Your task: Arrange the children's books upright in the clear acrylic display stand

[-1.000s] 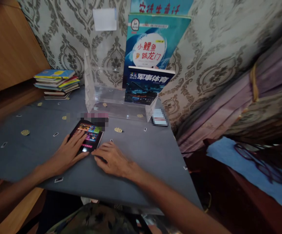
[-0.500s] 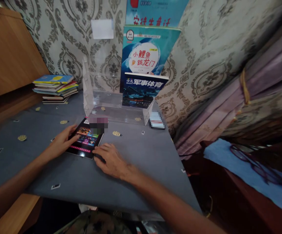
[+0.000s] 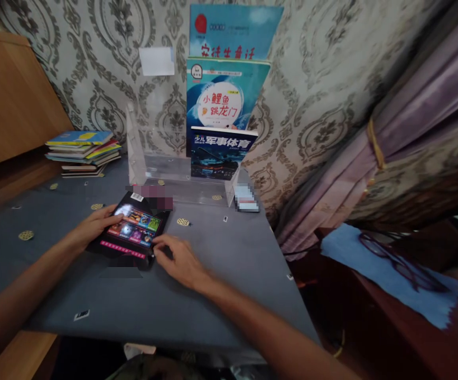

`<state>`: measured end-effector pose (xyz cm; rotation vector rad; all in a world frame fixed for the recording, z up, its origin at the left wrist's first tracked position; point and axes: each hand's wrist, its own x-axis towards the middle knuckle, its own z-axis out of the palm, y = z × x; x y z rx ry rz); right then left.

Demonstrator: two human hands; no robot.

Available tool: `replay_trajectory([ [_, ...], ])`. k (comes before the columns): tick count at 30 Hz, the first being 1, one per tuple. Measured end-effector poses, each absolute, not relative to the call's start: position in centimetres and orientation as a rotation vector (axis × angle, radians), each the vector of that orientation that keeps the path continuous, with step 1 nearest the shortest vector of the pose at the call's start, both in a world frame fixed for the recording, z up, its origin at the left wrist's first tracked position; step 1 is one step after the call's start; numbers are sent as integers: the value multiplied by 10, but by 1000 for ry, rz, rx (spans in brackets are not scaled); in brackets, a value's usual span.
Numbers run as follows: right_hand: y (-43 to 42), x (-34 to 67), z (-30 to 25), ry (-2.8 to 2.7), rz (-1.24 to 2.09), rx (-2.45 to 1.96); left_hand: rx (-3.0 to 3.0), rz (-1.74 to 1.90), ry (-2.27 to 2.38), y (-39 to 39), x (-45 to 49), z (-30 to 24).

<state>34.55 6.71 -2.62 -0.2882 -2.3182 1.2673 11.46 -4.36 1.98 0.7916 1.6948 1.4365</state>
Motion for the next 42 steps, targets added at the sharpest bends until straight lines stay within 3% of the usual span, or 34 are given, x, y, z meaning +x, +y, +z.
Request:
replay_trajectory([
  [4,79,340,-32,-1891,1599,-520,970,1529,1584,-45,127,39],
  [10,102,347,-15,-1713,1855,-375,1359,1568,1509,-40,142,57],
  [14,116,356,-7,-1784,1559,-388,1684,1445,1535,-41,135,50],
  [21,121,361,-18,-2563,866,-458,2106,631,1820,-62,118,-5],
  [24,116,359,-19,-2658,713,-487,2145,451,1856,-69,116,-14],
  [33,92,307,-18,-2753,421,-130,2081,577,2172,-39,111,-23],
  [42,122,313,-29,-2799,497,-547,2045,587,2227,-40,118,-32],
])
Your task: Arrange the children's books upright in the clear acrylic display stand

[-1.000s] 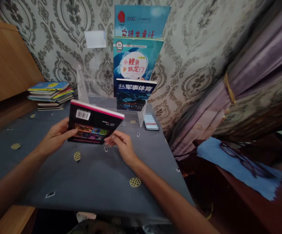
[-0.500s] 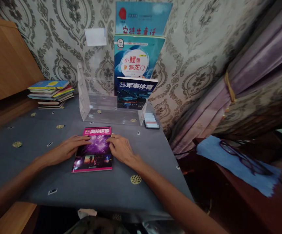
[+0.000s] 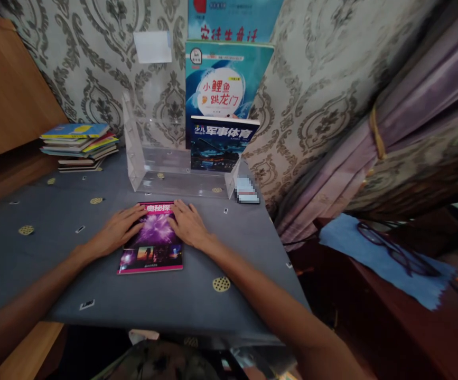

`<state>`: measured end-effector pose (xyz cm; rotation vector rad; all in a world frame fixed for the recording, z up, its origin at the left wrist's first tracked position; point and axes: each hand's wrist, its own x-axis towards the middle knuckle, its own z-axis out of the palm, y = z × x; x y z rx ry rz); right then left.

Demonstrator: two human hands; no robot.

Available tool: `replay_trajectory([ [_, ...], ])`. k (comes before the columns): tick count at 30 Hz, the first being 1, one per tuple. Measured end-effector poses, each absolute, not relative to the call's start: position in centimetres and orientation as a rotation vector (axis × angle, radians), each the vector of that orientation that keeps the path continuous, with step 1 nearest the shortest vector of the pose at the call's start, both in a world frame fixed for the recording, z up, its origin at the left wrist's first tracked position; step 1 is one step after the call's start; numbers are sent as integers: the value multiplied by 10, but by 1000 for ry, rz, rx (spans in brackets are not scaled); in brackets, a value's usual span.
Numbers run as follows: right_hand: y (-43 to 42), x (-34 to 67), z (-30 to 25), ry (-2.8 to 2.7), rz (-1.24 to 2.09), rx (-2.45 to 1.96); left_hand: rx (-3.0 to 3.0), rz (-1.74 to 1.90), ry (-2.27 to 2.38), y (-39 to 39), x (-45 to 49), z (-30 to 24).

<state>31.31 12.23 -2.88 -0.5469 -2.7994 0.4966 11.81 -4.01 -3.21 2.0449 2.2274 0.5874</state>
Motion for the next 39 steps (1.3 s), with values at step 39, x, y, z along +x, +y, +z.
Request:
replay_trajectory([
  [39,101,366,-37,-1925,1471,-557,591,1818,1500,2,176,28],
])
